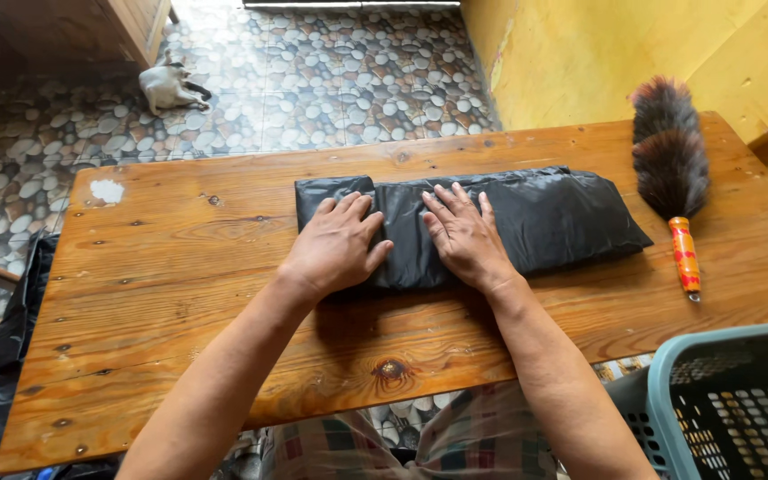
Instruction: The person places a large black plastic sheet on a wooden table and uses a feather duster to brush its surface. They then fold the sheet multiple times by hand, pressing down to flatten the creases and create a compact bundle.
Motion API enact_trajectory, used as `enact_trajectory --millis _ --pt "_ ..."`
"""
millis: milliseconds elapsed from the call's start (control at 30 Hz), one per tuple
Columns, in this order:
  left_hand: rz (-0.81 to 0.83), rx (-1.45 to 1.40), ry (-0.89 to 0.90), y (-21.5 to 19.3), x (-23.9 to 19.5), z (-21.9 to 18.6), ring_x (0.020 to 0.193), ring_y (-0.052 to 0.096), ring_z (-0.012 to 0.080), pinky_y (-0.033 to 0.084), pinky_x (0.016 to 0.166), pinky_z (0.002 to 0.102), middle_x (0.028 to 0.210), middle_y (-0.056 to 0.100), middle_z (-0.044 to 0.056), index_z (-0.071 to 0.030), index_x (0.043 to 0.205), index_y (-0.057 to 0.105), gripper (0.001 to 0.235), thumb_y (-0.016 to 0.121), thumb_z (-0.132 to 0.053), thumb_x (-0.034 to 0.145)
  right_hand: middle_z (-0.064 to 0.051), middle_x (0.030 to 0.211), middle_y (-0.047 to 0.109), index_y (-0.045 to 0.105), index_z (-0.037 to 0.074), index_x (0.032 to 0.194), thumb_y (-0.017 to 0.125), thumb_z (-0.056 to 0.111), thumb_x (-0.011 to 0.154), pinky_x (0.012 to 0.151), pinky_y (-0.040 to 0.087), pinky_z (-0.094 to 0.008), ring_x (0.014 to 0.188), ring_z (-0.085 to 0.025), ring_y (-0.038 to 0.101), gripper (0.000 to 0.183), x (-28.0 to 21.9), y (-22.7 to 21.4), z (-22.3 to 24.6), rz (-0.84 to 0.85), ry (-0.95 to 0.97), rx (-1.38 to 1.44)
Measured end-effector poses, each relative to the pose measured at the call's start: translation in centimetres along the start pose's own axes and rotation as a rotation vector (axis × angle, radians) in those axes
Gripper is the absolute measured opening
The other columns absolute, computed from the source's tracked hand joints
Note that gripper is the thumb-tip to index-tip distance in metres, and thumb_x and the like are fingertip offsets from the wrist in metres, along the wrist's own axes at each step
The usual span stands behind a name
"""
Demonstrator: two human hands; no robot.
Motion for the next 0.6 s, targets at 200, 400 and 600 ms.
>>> enact_trajectory --millis 200,400,600 --pt "-0.249 0.005 0.008 0.9 -0.3 -0.1 0.135 0.051 0.0315 0.035 0.107 0.048 0.128 0.060 0.015 -0.014 0.107 0.066 0.047 0.052 -0.056 0.091 -0.010 0.155 0.051 0.051 0.022 0.153 0.034 0.046 0.112 0.123 0.017 -0.063 0.151 -0.033 0.036 0.051 0.0 -0.7 -0.1 0.007 0.033 0.106" --pt "-0.291 -0.051 -0.006 0.3 -1.0 -0.5 0.142 0.047 0.0333 0.030 0.114 0.048 0.139 0.060 0.019 -0.018 0.130 0.068 0.048 0.049 -0.049 0.098 -0.008 0.143 0.059 0.060 0.019 0.145 0.049 0.041 0.111 0.119 0.027 -0.061 0.142 -0.031 0.048 0.041 -0.2 -2.3 -0.9 -0.224 0.025 0.183" --pt "-0.169 -0.008 -0.041 0.7 -0.7 -0.6 0.146 0.044 0.0314 0.026 0.117 0.048 0.144 0.058 0.018 -0.024 0.135 0.067 0.051 0.041 -0.051 0.100 -0.005 0.143 0.060 0.063 0.023 0.141 0.051 0.049 0.109 0.122 0.026 -0.056 0.143 -0.028 0.047 0.043 -0.5 -1.5 -2.4 -0.171 0.152 0.169"
Point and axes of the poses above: each hand's wrist, its own x-axis towards the middle knuckle, its own y-axis out of the palm, z = x × y, the point moved 2 cm from there along x, towards the middle knuckle
